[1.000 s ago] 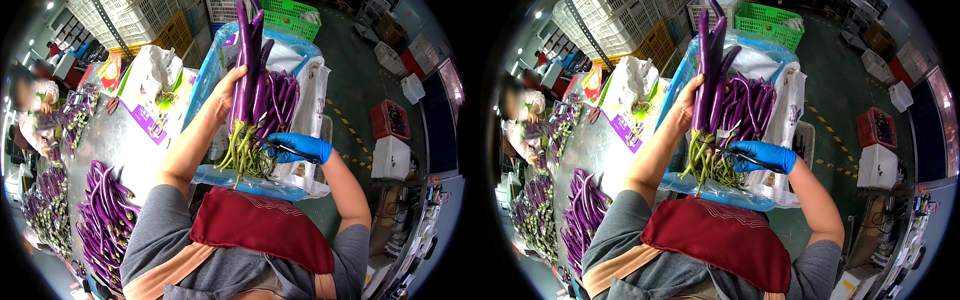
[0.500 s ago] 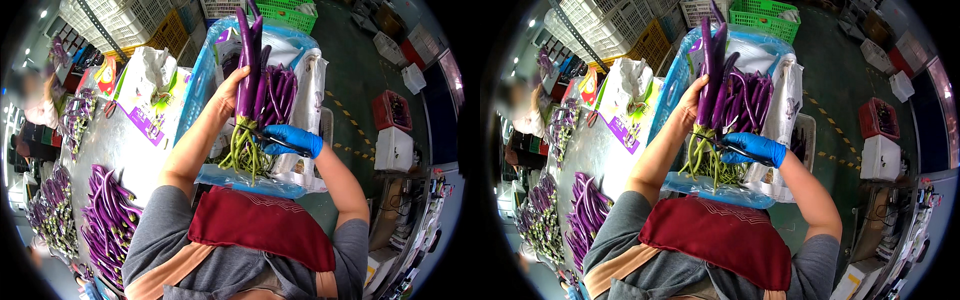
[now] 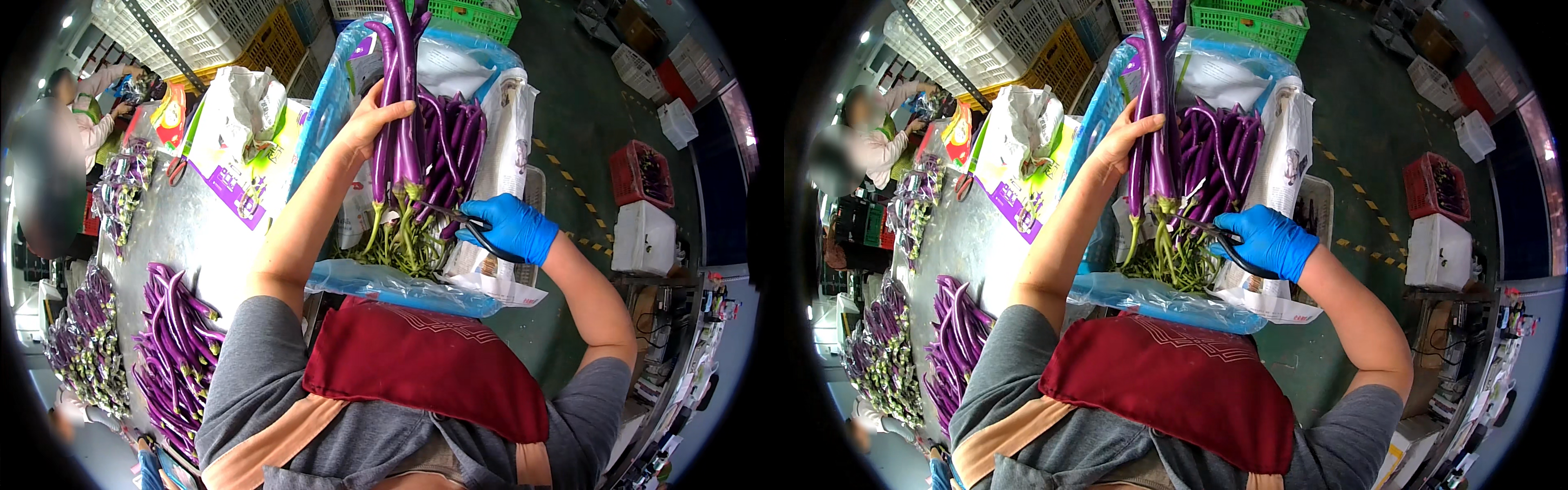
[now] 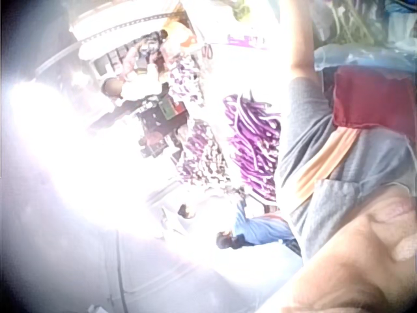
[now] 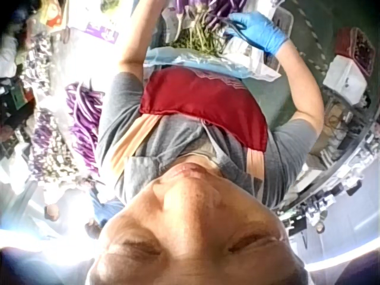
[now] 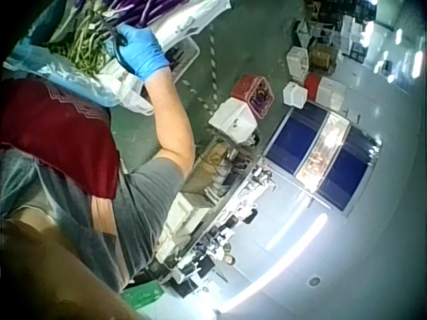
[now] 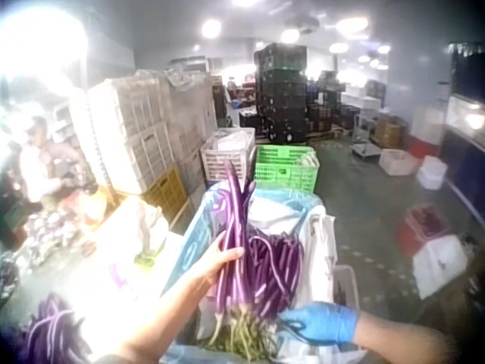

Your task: The person trims the stems of purple eggplants using shears and places them into a blue plastic crate.

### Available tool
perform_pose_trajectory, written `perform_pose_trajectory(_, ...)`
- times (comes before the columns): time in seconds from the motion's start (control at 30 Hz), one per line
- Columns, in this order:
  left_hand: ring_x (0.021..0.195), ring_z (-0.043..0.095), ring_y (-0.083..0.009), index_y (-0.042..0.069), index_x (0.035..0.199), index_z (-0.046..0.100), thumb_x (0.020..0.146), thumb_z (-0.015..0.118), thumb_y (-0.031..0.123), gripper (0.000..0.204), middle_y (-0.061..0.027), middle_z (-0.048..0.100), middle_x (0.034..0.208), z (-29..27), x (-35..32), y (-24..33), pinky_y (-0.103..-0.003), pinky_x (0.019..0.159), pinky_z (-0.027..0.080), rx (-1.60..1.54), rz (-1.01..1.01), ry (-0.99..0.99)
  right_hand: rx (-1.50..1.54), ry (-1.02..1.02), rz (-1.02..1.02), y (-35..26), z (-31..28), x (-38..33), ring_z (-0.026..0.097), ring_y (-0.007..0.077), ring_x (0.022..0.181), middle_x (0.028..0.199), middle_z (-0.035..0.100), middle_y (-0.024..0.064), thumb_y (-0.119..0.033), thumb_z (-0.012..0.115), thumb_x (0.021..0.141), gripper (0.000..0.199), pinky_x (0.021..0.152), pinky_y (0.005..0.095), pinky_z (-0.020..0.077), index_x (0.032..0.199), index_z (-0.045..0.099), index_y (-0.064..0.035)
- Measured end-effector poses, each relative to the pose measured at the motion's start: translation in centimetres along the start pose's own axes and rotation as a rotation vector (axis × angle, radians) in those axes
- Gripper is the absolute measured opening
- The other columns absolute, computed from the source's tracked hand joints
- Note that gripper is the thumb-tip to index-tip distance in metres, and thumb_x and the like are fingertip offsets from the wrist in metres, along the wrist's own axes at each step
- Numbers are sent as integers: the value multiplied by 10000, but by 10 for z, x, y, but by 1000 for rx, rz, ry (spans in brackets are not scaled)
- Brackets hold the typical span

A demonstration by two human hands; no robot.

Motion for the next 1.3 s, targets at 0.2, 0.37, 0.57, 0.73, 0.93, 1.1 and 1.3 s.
perform_pose_trajectory(0.2,740,598,-202,22,1091,403,703,684,147,495,-108,569,859,-20,2,-3,-325,685,524,-23,-9,74,-34,-23,46,14,10,-8,569,355,661,703,581,180,-355,590,776,311,594,414,453,920,566,-80)
perform_pose_trajectory(0.37,730,593,-193,28,1068,413,708,682,155,467,-102,564,865,-13,1,-7,-316,674,521,-20,-16,97,-193,37,64,10,13,4,572,338,704,734,570,189,-357,588,772,327,610,420,445,951,548,-86)
perform_pose_trajectory(0.57,722,585,-182,31,1065,417,711,666,136,445,-89,557,846,-14,2,-9,-304,674,515,22,51,109,-183,-6,40,17,31,21,564,370,621,651,565,190,-303,568,772,258,564,434,453,909,564,-84)
perform_pose_trajectory(0.73,819,599,-259,0,1104,404,725,660,203,501,-153,567,930,-35,0,1,-381,727,516,20,77,106,-8,-204,127,32,32,12,581,347,721,763,595,171,-433,570,776,390,659,399,461,937,562,-78)
perform_pose_trajectory(0.93,900,582,-278,-9,1153,403,713,672,275,588,-170,559,1018,-21,-4,11,-401,769,504,-83,79,-14,68,-468,171,26,20,35,584,329,856,939,593,192,-419,602,776,492,753,350,453,1059,539,-21)
perform_pose_trajectory(1.1,876,588,-271,-3,1153,397,699,678,224,581,-166,557,1001,-12,-1,7,-396,769,505,-12,142,-32,-54,-357,161,25,32,46,593,323,795,878,600,193,-366,600,789,420,709,360,458,996,572,-1)
perform_pose_trajectory(1.3,846,581,-215,9,1208,331,663,713,149,680,-129,553,967,-26,-4,7,-342,766,496,146,194,129,191,-221,45,40,50,27,579,339,762,822,589,196,-426,593,777,446,683,387,454,1005,547,-45)
Point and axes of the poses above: each hand's wrist, its own x-axis towards the middle knuckle, its own z-axis out of the palm, y = z × x, the point moved 3 cm from there along x, towards the middle knuckle
